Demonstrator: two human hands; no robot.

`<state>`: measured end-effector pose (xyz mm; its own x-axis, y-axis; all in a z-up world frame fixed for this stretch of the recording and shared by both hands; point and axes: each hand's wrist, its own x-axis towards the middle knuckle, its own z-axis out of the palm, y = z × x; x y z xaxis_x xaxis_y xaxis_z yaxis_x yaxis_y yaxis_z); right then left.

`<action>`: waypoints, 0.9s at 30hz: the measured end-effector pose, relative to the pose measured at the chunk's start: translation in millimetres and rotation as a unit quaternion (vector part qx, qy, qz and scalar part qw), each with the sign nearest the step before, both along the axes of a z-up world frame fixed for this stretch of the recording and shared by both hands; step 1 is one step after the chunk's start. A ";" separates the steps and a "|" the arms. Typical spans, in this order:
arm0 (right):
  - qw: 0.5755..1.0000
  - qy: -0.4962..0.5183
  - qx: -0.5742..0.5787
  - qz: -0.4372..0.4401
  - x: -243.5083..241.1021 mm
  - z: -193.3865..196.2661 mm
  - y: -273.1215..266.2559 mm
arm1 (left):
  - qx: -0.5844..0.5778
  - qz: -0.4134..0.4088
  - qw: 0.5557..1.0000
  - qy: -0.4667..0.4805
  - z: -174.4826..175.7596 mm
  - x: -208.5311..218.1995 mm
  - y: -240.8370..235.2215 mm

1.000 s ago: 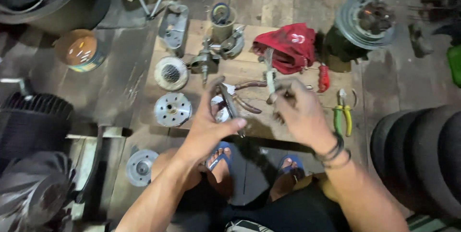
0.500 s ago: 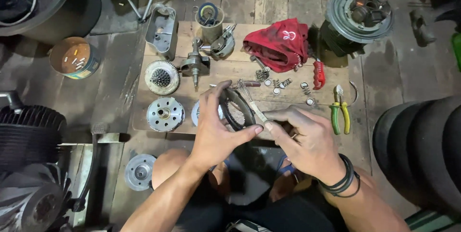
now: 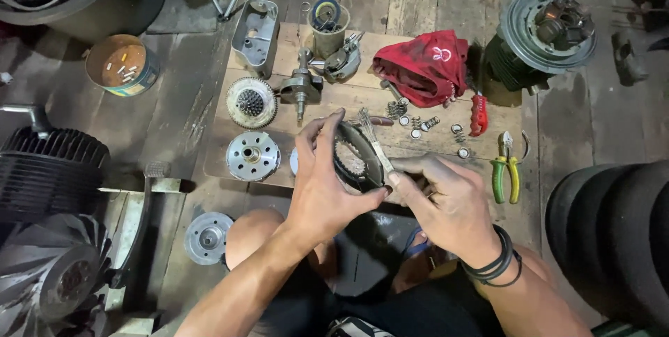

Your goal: Cleaning and inspecting motorcycle clutch plates and components using a cloth and a marker.

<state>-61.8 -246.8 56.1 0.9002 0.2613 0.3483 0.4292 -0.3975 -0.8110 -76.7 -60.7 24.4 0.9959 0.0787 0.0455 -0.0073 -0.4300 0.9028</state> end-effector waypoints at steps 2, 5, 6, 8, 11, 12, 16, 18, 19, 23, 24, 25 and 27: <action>1.000 -0.010 -0.009 0.000 0.4 0.4 0.6 | 0.014 0.000 1.000 -0.017 -1.7 -1.4 -0.4; 1.000 -0.003 0.005 -0.001 1.8 -7.0 -2.5 | 0.047 -0.005 0.999 -0.023 -3.1 -2.8 -2.5; 0.999 0.015 0.029 0.004 1.5 -11.8 -3.0 | 0.067 -0.007 0.997 -0.034 -5.6 -3.3 -3.2; 0.998 0.033 0.053 0.008 1.7 -17.3 -3.1 | 0.087 -0.009 0.995 -0.046 -8.1 -3.6 -4.1; 0.999 0.015 0.044 0.007 -0.1 -18.8 -1.3 | 0.115 -0.002 0.992 -0.061 -9.5 -3.5 -4.9; 1.000 -0.015 -0.003 -0.003 -1.4 -18.4 0.2 | 0.117 -0.001 0.991 -0.061 -10.1 -2.7 -4.7; 0.998 -0.035 -0.060 0.003 -1.2 -13.2 -0.7 | 0.100 -0.009 0.994 -0.043 -11.5 -1.9 -1.6; 0.999 -0.020 -0.038 0.023 0.8 -14.2 -1.7 | 0.110 -0.014 0.993 -0.041 -14.6 -1.1 -2.2; 0.999 -0.003 -0.017 0.041 0.6 -14.7 -2.9 | 0.118 -0.021 0.992 -0.039 -16.5 -1.8 -3.2; 0.998 -0.029 -0.047 0.020 -2.7 -16.5 -1.0 | 0.120 -0.020 0.992 -0.043 -16.0 -2.9 -2.4; 0.998 -0.027 -0.054 0.013 -3.6 -18.3 -2.0 | 0.135 -0.019 0.989 -0.057 -15.8 -3.7 -2.8; 0.998 -0.025 -0.062 0.007 -4.1 -19.9 -3.2 | 0.149 -0.018 0.986 -0.071 -15.6 -4.5 -3.5; 0.997 -0.028 -0.069 0.001 -5.5 -20.5 -0.9 | 0.150 -0.011 0.985 -0.084 -18.1 -5.5 -5.1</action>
